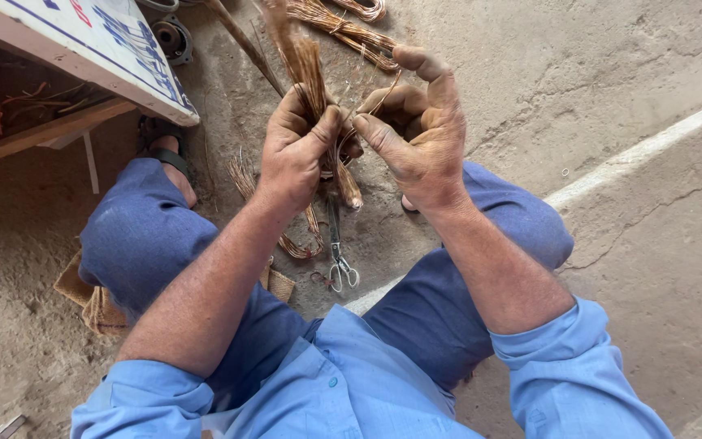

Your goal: The person sits on the ground and twists a bundle of copper wires by hand. They use a perforated metal tool to align the wires, then continue twisting and bundling them. Scissors are used to trim the wire ends.

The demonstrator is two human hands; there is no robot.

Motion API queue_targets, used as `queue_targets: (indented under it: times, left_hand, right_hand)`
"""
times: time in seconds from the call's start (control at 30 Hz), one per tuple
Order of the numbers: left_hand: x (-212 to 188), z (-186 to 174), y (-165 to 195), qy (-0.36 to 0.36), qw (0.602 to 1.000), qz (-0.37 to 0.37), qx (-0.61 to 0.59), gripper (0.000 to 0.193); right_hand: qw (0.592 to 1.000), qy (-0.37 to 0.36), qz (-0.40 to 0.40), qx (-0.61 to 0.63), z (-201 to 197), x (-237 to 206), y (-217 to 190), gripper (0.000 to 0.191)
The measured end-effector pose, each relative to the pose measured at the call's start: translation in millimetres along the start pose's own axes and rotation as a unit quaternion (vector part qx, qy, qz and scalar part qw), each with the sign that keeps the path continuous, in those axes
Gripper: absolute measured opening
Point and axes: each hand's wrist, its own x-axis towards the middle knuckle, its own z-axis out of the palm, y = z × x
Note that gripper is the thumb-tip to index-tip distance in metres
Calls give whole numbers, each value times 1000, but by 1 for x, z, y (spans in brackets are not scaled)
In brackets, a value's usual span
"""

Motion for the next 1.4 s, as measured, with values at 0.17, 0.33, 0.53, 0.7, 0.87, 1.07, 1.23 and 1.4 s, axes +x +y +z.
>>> queue_targets:
  times: [0.17, 0.33, 0.53, 0.7, 0.87, 1.07, 1.23, 1.4]
  left_hand:
    - [0, -1, -2, -19, 1000, 2, 16, 11]
    - [0, 0, 1, -19, 1000, 7, 22, 13]
    - [0, 2, 0, -17, 1000, -2, 9, 13]
    - [-2, 1, 1, -22, 1000, -3, 4, 13]
    - [-2, 2, 1, -29, 1000, -3, -3, 12]
    - [-1, 2, 4, -8, 999, -18, -33, 15]
    - [2, -1, 5, -18, 999, 0, -44, 16]
    - [1, -2, 4, -16, 1000, -2, 1, 13]
  right_hand:
    - [999, 0, -3, -43, -2, 4, 5, 71]
    - [995, 5, -75, -68, -2, 2, 8, 71]
    - [995, 4, -47, -89, -3, 2, 8, 56]
    - [999, 9, -20, -46, -3, 2, 2, 66]
    - [997, 1, -21, -69, -1, 5, -1, 49]
    - [999, 11, -1, -50, -2, 8, -3, 44]
    - [999, 19, 26, 14, -4, 8, -1, 34]
    - [998, -13, 48, 39, -7, 7, -2, 26]
